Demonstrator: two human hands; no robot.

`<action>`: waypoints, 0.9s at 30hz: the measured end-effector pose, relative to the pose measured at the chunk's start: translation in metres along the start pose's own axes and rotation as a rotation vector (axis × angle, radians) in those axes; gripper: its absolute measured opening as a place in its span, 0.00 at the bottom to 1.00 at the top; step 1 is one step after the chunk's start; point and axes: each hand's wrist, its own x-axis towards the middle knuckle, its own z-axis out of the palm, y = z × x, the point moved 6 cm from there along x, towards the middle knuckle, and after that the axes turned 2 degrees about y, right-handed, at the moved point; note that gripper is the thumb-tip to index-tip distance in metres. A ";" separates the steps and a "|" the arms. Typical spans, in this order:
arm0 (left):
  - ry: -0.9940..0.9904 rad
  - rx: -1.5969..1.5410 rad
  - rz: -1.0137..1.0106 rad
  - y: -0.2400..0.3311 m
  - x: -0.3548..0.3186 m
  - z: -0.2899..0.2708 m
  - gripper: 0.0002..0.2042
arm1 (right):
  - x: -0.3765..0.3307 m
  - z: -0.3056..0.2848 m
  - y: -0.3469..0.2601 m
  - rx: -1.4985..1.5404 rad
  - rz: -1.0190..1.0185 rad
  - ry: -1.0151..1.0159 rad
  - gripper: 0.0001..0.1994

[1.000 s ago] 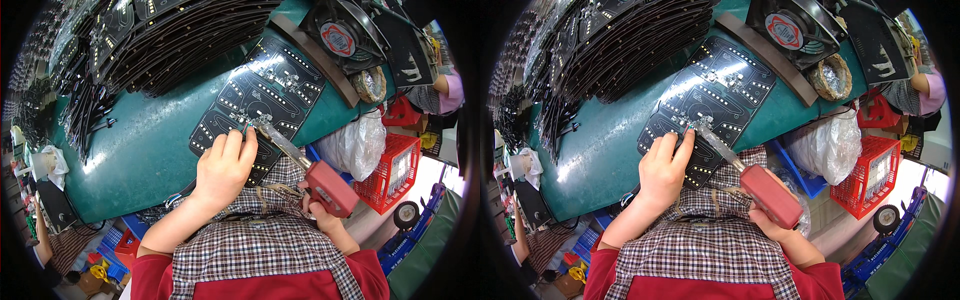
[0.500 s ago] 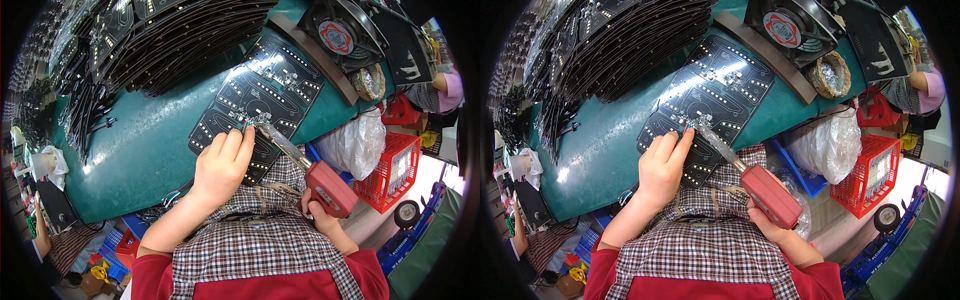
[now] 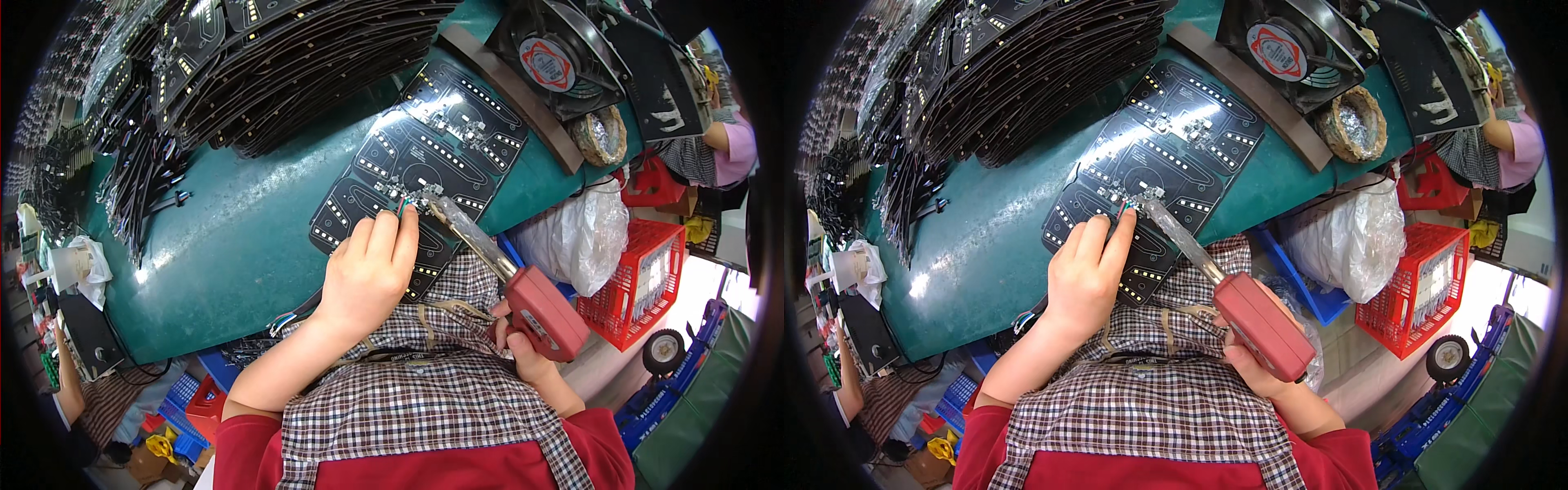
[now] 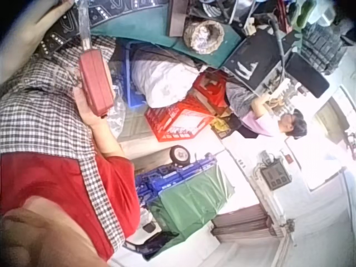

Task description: The person solders wires onto circuit boards using a soldering gun and places the assembled boards into a crate.

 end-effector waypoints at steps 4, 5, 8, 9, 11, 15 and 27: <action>-0.014 0.007 -0.005 0.001 -0.001 0.000 0.22 | 0.002 0.001 0.005 0.086 0.009 0.050 0.33; -0.017 0.007 -0.005 0.001 -0.001 0.000 0.22 | 0.003 0.001 0.008 0.069 0.031 0.023 0.34; -0.013 -0.001 0.004 0.001 0.000 0.001 0.22 | 0.000 -0.003 0.016 -0.040 0.055 -0.019 0.33; -0.007 0.008 0.008 0.001 0.000 0.000 0.22 | -0.001 -0.005 0.021 -0.123 0.053 -0.049 0.33; -0.022 0.023 0.000 0.003 0.001 -0.001 0.21 | -0.005 -0.014 0.030 -0.358 -0.056 -0.091 0.33; -0.053 0.059 -0.012 0.004 0.002 0.001 0.21 | -0.006 -0.010 0.024 -0.710 -0.233 -0.146 0.32; -0.073 -0.049 -0.080 -0.006 0.002 -0.016 0.17 | 0.000 -0.007 -0.021 0.017 -0.212 0.165 0.26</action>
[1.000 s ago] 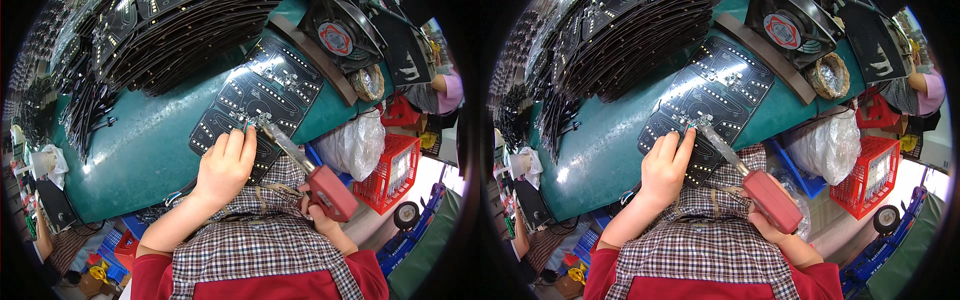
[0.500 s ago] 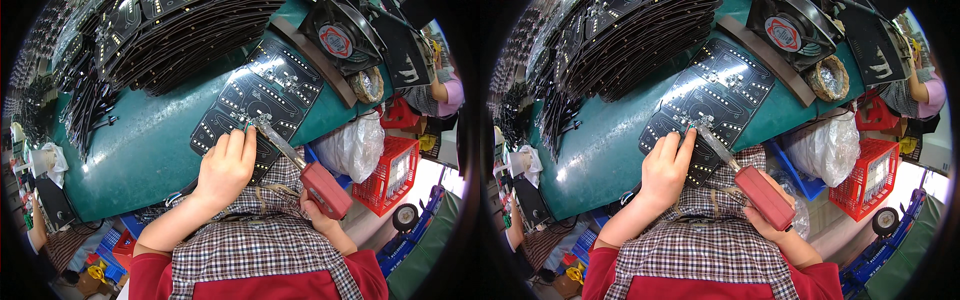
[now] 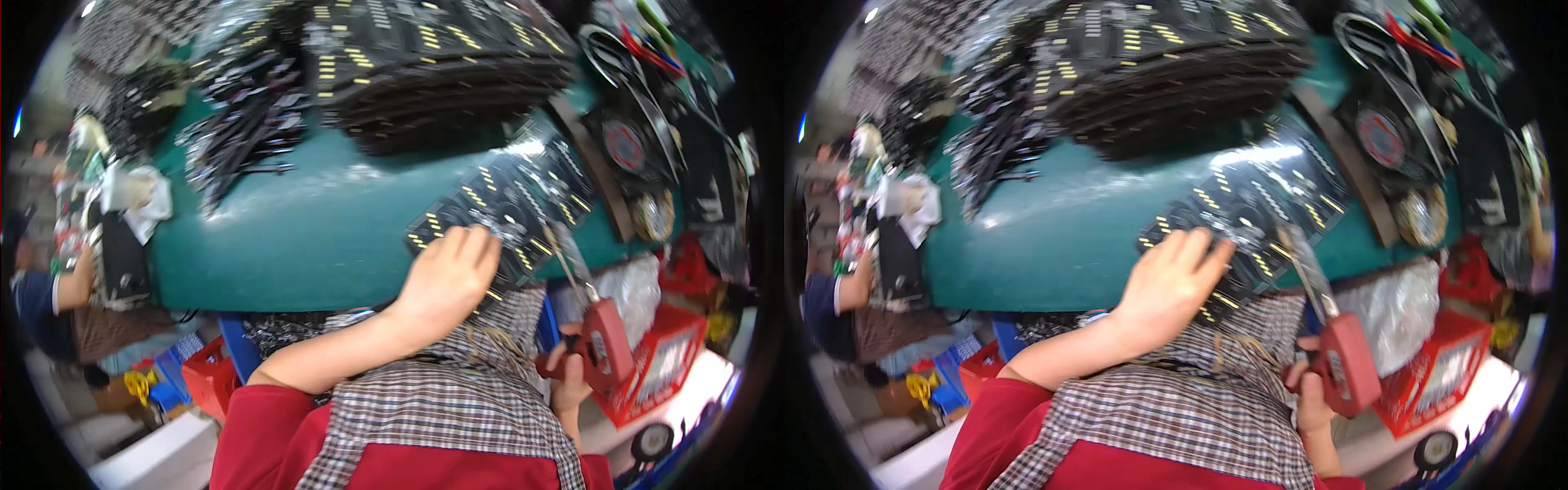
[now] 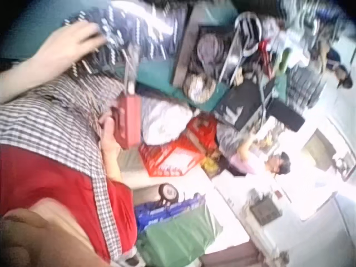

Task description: The person solders wires onto circuit boards using a soldering gun and places the assembled boards into a crate.

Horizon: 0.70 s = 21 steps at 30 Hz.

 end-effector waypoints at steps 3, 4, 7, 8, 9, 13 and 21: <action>0.115 -0.117 -0.126 -0.040 0.001 -0.023 0.11 | 0.008 -0.002 -0.003 -0.023 -0.182 0.067 0.23; 0.287 -0.011 -0.175 -0.065 -0.007 -0.040 0.09 | 0.010 -0.006 -0.001 -0.039 -0.192 0.046 0.23; 0.530 0.338 -0.471 -0.148 -0.027 -0.086 0.11 | 0.013 -0.010 0.007 -0.009 -0.168 0.069 0.23; 0.526 0.466 -0.496 -0.170 -0.035 -0.096 0.14 | 0.014 -0.008 0.006 0.000 -0.150 0.049 0.23; 0.514 0.497 -0.461 -0.182 -0.033 -0.100 0.17 | 0.015 -0.009 0.008 0.006 -0.133 0.043 0.23; 0.298 0.385 -0.440 -0.214 -0.027 -0.094 0.14 | 0.016 -0.006 0.005 -0.006 -0.165 0.016 0.23; 0.414 0.634 -0.073 -0.185 -0.017 -0.087 0.13 | 0.016 -0.013 0.005 0.027 -0.124 0.078 0.22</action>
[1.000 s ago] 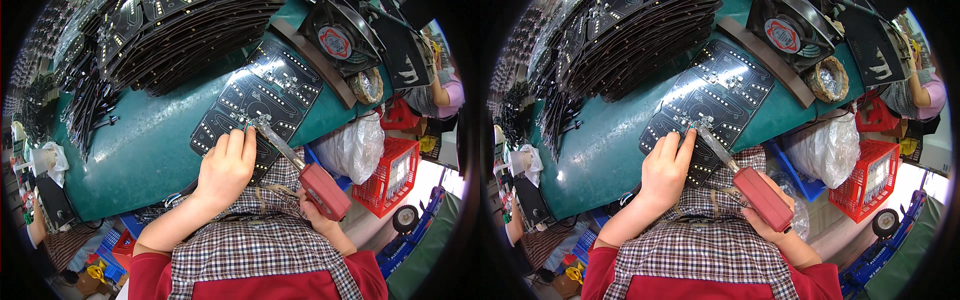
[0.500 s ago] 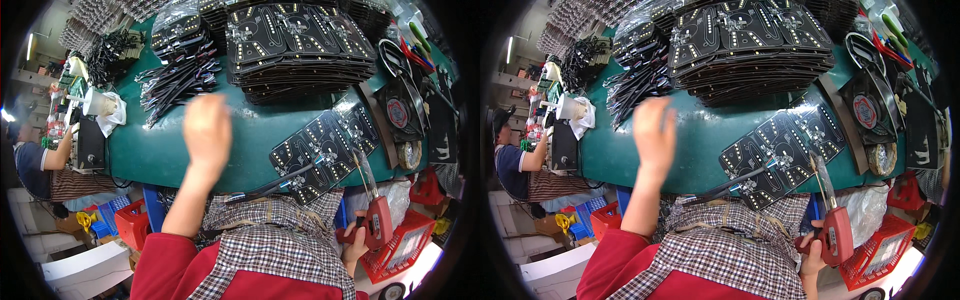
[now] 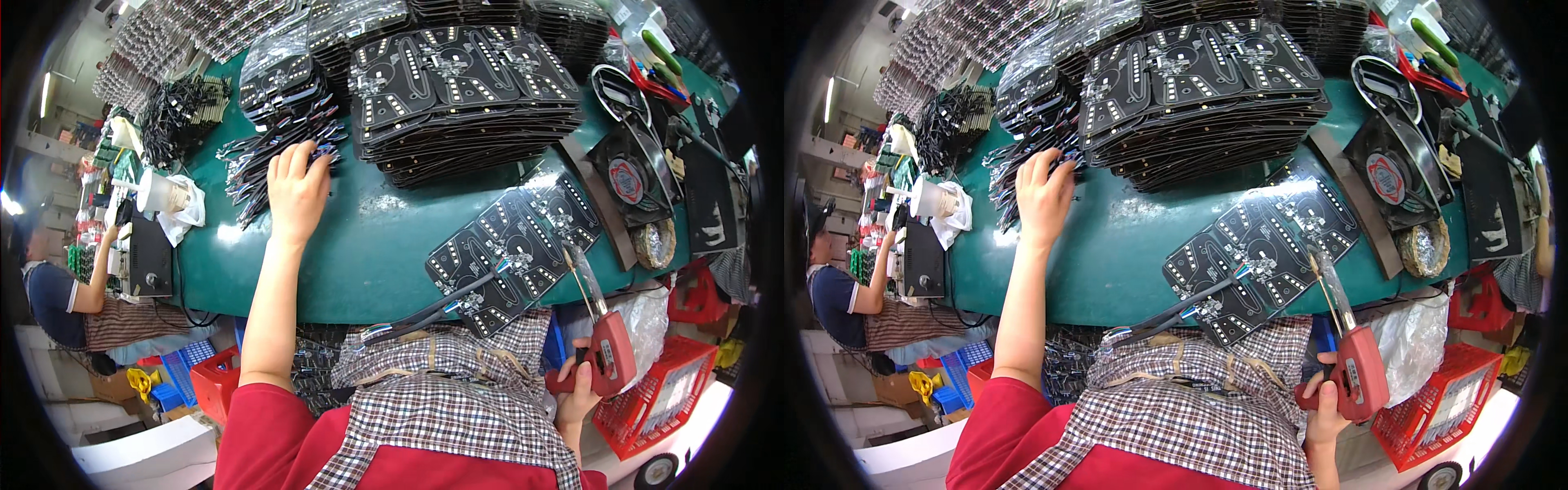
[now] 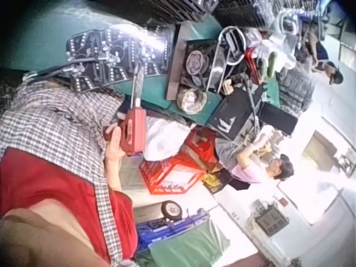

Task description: The person solders wires onto circuit boards using a soldering gun and places the assembled boards into a crate.

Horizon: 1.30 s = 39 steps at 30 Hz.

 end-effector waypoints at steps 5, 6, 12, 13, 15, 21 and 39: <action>0.357 -0.242 -0.389 -0.052 -0.015 -0.034 0.05 | 0.003 0.002 -0.005 0.048 0.007 0.031 0.23; 0.440 -0.237 -0.390 -0.060 -0.013 -0.048 0.04 | 0.004 0.000 -0.005 0.052 0.016 0.033 0.23; 0.701 -0.351 -0.229 -0.021 0.027 -0.094 0.02 | 0.012 -0.004 -0.009 0.037 0.047 0.056 0.25; 0.525 -0.274 -0.021 0.022 0.035 -0.082 0.03 | 0.012 -0.007 -0.006 0.037 0.061 0.068 0.25; 0.140 -0.236 0.332 0.105 0.029 -0.046 0.12 | 0.013 -0.009 -0.005 0.031 0.079 0.083 0.25; -0.109 -0.917 0.168 0.213 0.062 0.002 0.15 | 0.026 -0.005 -0.007 0.045 0.086 0.018 0.27; -0.328 -0.957 0.294 0.219 0.056 0.025 0.17 | 0.049 -0.002 -0.001 0.126 0.270 -0.179 0.31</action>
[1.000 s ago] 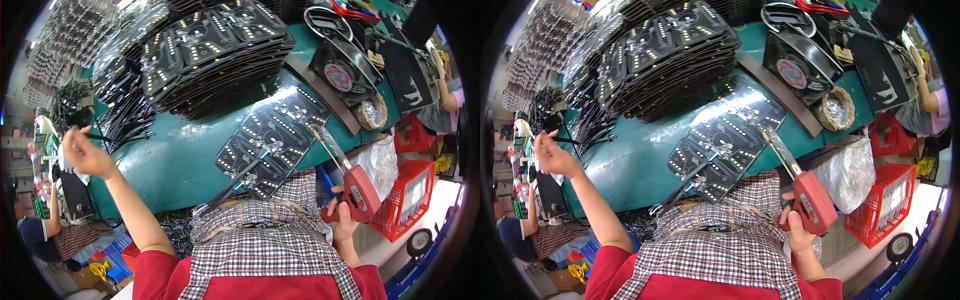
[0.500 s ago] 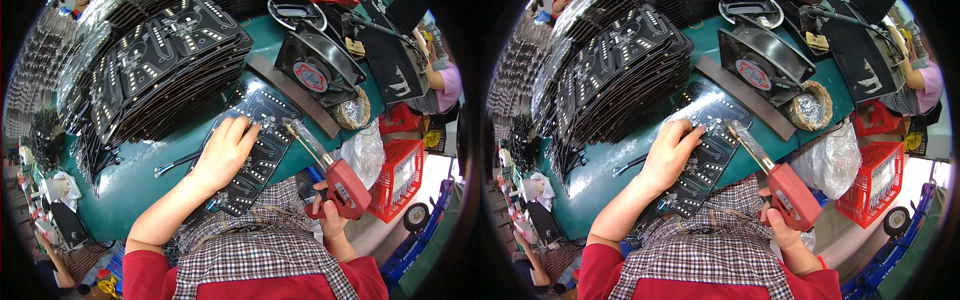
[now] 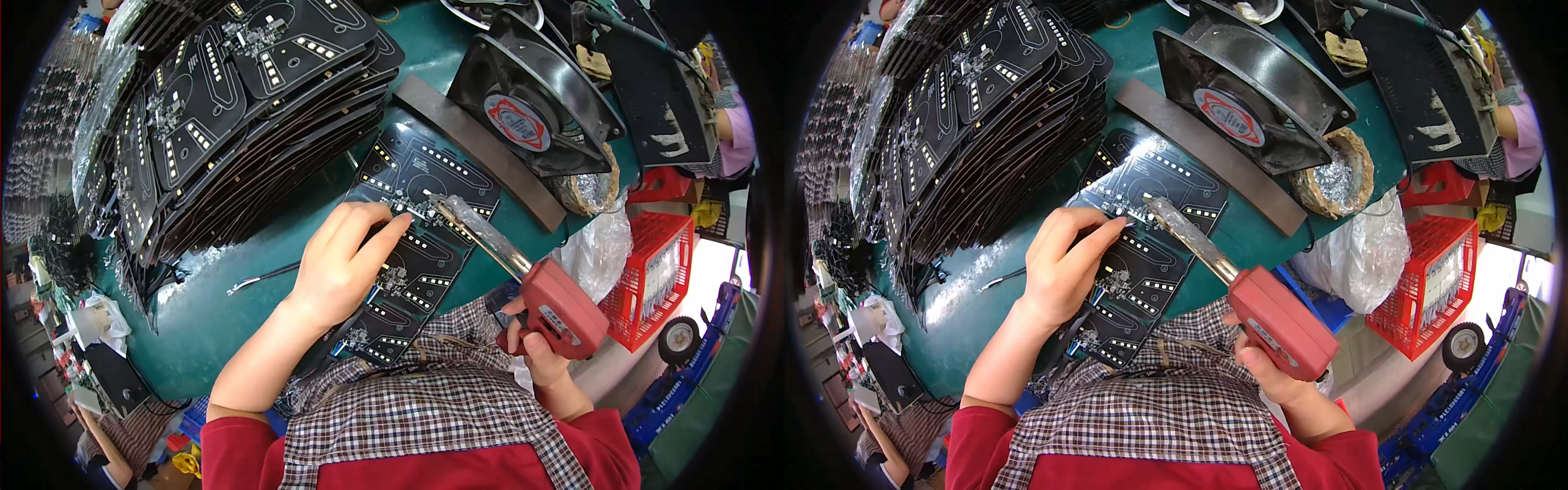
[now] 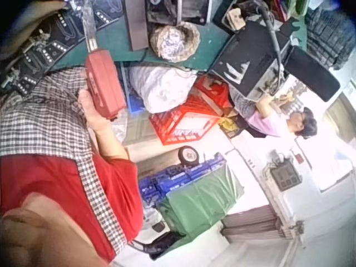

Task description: The person solders wires onto circuit boards using a soldering gun and places the assembled boards into a crate.

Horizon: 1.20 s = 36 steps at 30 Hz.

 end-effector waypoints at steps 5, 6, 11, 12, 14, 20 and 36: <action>-0.019 0.096 0.029 0.004 0.002 0.004 0.17 | 0.002 -0.001 0.002 0.003 -0.003 -0.006 0.30; -0.012 0.094 0.026 0.004 0.001 0.004 0.17 | 0.002 -0.001 0.001 0.003 -0.002 -0.006 0.30; 0.122 0.160 0.089 0.009 0.004 0.000 0.17 | 0.002 0.001 0.000 0.030 0.020 0.016 0.30; 0.090 0.181 0.084 0.010 0.005 0.004 0.17 | 0.003 0.001 -0.001 0.029 0.020 0.017 0.30; 0.059 0.200 0.080 0.013 0.005 0.005 0.17 | 0.004 0.003 -0.002 -0.019 0.005 -0.016 0.30; -0.014 0.218 0.026 0.011 0.002 0.008 0.14 | 0.007 0.005 -0.001 -0.026 0.033 -0.025 0.29; 0.026 0.114 -0.035 0.006 0.001 0.007 0.15 | 0.001 -0.007 0.015 -0.056 0.160 0.019 0.27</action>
